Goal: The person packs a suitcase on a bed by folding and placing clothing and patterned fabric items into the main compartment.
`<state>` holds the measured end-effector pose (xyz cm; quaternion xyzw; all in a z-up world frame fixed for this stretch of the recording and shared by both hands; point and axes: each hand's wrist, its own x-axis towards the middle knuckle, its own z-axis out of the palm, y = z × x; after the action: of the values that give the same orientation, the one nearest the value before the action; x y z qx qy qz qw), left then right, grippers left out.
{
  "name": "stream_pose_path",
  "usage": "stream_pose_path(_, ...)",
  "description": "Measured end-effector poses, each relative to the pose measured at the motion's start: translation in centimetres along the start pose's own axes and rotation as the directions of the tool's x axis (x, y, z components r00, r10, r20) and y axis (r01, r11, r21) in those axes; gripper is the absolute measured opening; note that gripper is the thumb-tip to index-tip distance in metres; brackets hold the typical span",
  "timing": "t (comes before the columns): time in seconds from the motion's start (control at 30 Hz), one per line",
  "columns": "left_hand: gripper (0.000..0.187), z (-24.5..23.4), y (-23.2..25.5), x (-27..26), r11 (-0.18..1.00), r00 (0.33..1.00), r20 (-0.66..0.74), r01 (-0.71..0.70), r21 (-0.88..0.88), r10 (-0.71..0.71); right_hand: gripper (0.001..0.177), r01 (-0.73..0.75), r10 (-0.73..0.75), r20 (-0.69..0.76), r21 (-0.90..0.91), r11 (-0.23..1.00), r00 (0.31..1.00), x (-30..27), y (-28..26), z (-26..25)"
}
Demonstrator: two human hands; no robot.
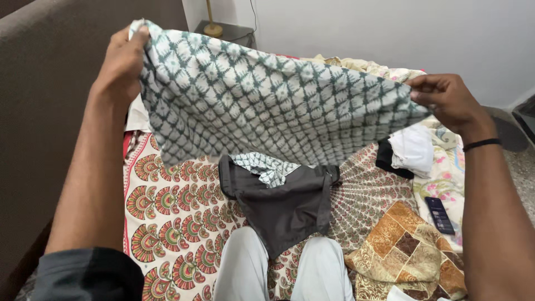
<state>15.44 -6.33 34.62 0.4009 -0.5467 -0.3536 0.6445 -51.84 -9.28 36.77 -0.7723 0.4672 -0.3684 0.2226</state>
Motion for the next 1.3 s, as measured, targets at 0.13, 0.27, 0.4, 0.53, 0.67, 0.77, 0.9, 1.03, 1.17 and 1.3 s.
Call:
stream_pose_path(0.13, 0.024, 1.4, -0.9, 0.7, 0.957, 0.948, -0.159, 0.286, 0.049, -0.275, 0.032, -0.148, 0.071, 0.158, 0.556, 0.818, 0.985, 1.6, -0.3, -0.2)
stream_pose_path(0.27, 0.026, 6.3, -0.4, 0.6, 0.906, 0.896, -0.157, 0.392, -0.159, -0.415, 0.036, -0.209, 0.154, 0.141, 0.687, 0.696, 0.978, 3.3, -3.5, 2.1)
stream_pose_path(0.4, 0.034, 13.4, 1.1, -1.1, 0.932, 0.934, 0.004, 0.355, -0.076, -0.356, 0.036, -0.215, 0.117, 0.207, 0.553, 0.805, 0.971, 3.2, -9.8, 6.5)
stream_pose_path(0.53, 0.049, 20.3, 3.3, -3.7, 0.965, 0.938, 0.333, 0.171, -0.198, -0.098, 0.033, -0.19, 0.021, 0.271, 0.615, 0.766, 0.962, 3.1, -16.2, 11.4)
stream_pose_path(0.67, 0.058, 23.9, 4.7, -5.3, 0.993, 0.846, 0.52, -0.086, -0.086, 0.119, 0.037, -0.085, -0.122, 0.203, 0.782, 0.617, 0.972, 4.2, -20.1, 13.8)
stream_pose_path(0.77, 0.092, 23.4, 4.8, -4.5, 0.95, 0.89, 0.401, -0.288, 0.12, 0.219, 0.04, -0.03, -0.183, 0.164, 0.817, 0.576, 0.969, 4.0, -21.9, 12.9)
stream_pose_path(0.9, 0.109, 22.6, 4.6, -3.8, 0.8, 0.778, 0.309, -0.595, 0.081, 0.547, 0.045, 0.073, -0.245, 0.128, 0.738, 0.671, 0.961, 3.2, -22.8, 11.7)
stream_pose_path(1.03, 0.045, 22.4, 5.4, -4.4, 0.933, 0.882, 0.31, -0.356, -0.051, 0.354, 0.057, 0.449, -0.453, -0.019, -0.105, 0.887, 0.891, 2.3, -19.3, 10.5)
stream_pose_path(1.17, 0.036, 21.1, 5.0, -3.4, 0.947, 0.924, 0.217, -0.295, -0.125, 0.316, 0.082, 0.268, -0.2, 0.242, -0.294, 0.918, 0.949, 1.8, -12.0, 10.7)
stream_pose_path(1.3, 0.017, 18.5, 3.7, -1.9, 0.97, 0.956, 0.167, -0.234, -0.064, 0.242, 0.066, 0.205, -0.04, 0.314, -0.512, 0.834, 0.948, 1.9, -8.2, 8.7)
